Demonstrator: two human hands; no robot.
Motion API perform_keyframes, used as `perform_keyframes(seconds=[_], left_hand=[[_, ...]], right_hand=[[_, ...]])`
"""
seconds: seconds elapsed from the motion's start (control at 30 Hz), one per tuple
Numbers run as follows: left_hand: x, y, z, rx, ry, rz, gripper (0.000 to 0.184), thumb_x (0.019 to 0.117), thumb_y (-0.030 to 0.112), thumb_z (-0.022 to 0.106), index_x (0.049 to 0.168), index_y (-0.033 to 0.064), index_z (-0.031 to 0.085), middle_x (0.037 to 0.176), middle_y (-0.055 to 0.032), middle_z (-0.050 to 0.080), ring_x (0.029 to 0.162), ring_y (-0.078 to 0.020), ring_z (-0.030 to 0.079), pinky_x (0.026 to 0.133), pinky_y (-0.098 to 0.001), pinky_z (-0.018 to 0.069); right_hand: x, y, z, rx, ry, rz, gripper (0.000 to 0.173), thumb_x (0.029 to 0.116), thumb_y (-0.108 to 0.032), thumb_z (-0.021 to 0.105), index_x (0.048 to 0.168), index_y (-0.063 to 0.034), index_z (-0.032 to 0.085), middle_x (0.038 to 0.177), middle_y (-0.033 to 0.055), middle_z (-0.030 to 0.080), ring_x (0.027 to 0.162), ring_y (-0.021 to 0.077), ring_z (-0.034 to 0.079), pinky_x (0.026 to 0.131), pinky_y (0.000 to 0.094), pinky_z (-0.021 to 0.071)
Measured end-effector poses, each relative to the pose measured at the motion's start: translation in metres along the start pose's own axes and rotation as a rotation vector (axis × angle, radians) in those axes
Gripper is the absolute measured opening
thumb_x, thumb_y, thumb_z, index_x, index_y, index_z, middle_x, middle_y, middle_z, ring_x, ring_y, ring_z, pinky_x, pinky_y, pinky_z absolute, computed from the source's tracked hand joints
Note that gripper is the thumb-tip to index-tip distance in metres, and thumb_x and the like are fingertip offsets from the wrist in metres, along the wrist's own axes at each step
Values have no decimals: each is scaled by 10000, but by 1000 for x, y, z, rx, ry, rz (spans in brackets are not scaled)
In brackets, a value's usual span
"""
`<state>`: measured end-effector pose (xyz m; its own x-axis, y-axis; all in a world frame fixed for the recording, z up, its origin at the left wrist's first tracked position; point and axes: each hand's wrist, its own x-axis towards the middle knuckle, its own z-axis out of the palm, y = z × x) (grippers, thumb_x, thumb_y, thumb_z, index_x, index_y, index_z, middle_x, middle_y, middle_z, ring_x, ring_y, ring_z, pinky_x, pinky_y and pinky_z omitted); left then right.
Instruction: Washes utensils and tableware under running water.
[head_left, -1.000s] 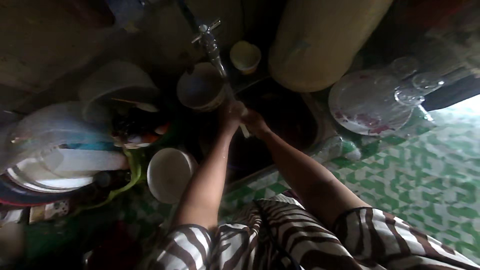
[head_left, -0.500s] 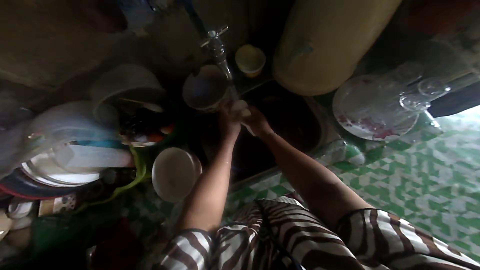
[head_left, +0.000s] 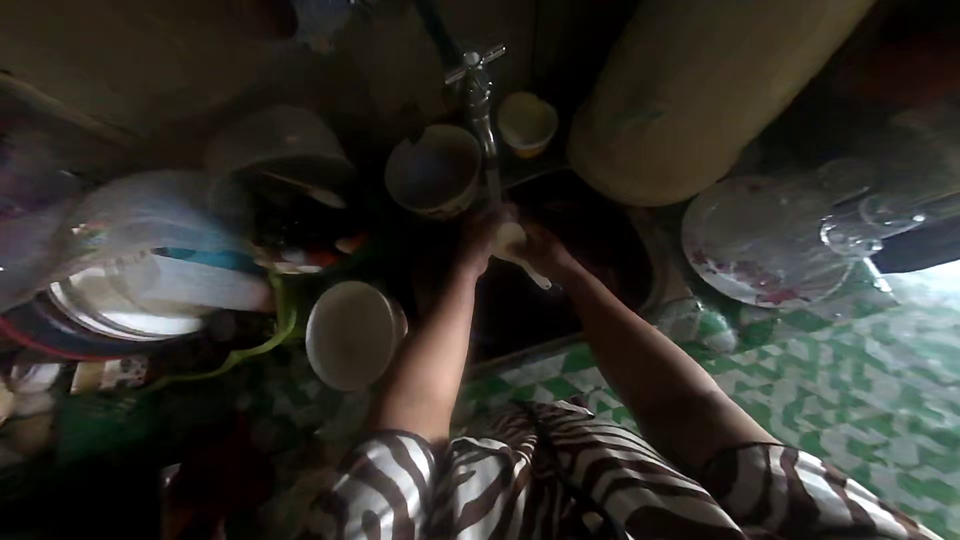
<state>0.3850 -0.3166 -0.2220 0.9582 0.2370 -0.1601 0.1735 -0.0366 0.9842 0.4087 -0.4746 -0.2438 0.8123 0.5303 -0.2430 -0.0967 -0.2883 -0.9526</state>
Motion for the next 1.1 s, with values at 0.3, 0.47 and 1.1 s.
perform_keyframes(seconds=[0.3, 0.47, 1.1], left_hand=[[-19, 27, -7, 89, 83, -107, 441, 1095, 347, 483, 1401, 42, 571, 1440, -136, 568, 1346, -214, 520, 1137, -451, 428], [-19, 24, -10, 179, -5, -57, 462, 1103, 319, 472, 1453, 21, 511, 1461, -177, 544, 1357, -228, 518, 1149, -439, 419], [-42, 58, -27, 716, -15, -28, 381, 1086, 174, 494, 1442, 52, 557, 1423, -209, 589, 1334, -336, 563, 1133, -519, 431]], right_hand=[[17, -2, 23, 147, 107, -87, 508, 972, -111, 674, 1452, -50, 517, 1381, 157, 606, 1228, 217, 617, 1046, 420, 525], [20, 0, 24, 254, 167, -67, 448, 947, -92, 707, 1356, 12, 554, 1219, 173, 658, 1081, 196, 661, 956, 380, 563], [20, -20, 37, 75, 175, -58, 590, 930, -115, 736, 1423, 21, 443, 1228, 221, 619, 1081, 256, 642, 937, 421, 559]])
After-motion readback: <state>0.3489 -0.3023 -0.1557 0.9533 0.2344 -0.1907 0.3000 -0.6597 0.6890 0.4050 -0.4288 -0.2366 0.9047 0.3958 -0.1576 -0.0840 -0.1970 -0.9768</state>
